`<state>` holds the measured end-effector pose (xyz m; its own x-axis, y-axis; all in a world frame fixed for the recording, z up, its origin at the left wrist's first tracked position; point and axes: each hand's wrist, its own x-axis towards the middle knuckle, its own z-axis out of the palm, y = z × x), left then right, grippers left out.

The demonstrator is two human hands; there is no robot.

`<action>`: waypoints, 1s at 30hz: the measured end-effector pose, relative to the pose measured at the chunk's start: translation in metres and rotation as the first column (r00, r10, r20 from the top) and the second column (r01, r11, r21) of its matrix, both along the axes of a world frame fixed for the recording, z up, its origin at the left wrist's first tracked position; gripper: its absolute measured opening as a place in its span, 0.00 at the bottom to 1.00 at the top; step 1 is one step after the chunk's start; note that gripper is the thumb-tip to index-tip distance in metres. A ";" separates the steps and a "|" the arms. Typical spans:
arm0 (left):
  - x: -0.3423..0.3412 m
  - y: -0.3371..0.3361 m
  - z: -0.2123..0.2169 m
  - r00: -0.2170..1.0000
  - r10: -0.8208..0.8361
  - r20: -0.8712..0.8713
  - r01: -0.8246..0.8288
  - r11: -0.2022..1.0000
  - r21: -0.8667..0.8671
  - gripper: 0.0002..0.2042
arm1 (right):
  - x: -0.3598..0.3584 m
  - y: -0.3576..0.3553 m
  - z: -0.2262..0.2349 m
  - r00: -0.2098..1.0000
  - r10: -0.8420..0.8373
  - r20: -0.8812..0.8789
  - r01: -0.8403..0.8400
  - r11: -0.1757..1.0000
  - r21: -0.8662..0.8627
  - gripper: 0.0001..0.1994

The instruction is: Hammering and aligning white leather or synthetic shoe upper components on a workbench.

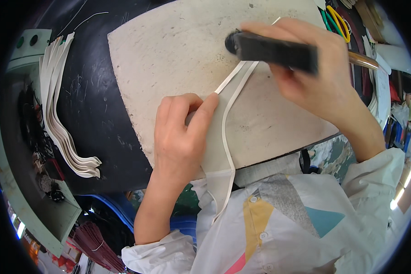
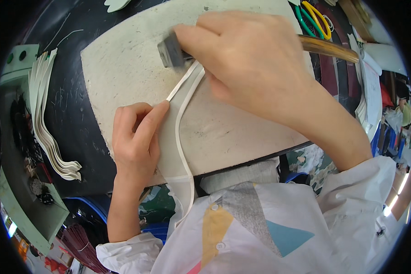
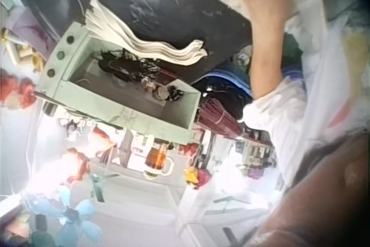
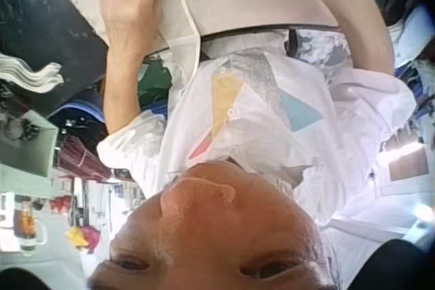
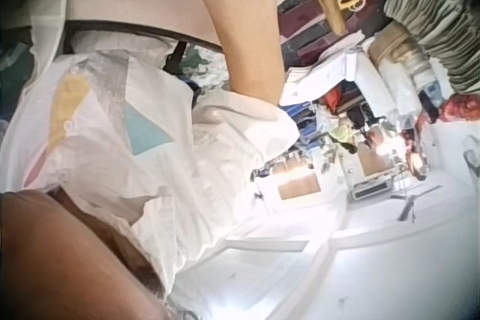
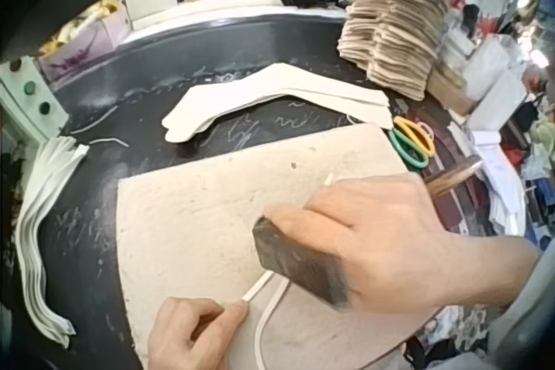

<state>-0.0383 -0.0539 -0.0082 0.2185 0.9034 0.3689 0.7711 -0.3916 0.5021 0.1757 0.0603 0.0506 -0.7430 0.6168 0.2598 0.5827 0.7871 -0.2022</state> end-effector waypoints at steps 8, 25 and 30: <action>0.004 0.001 -0.002 1.000 0.015 0.001 -0.015 0.999 0.040 0.19 | 0.010 0.002 -0.003 0.999 -0.026 -0.045 0.025 1.000 -0.018 0.18; 0.000 -0.005 0.003 1.000 0.013 0.015 -0.013 1.000 -0.011 0.19 | -0.008 -0.011 0.005 0.993 0.046 -0.112 -0.055 0.995 -0.085 0.28; -0.004 -0.004 0.005 0.999 0.007 0.042 -0.006 1.000 -0.026 0.19 | -0.011 -0.010 -0.004 0.993 0.118 -0.011 -0.118 0.982 -0.149 0.29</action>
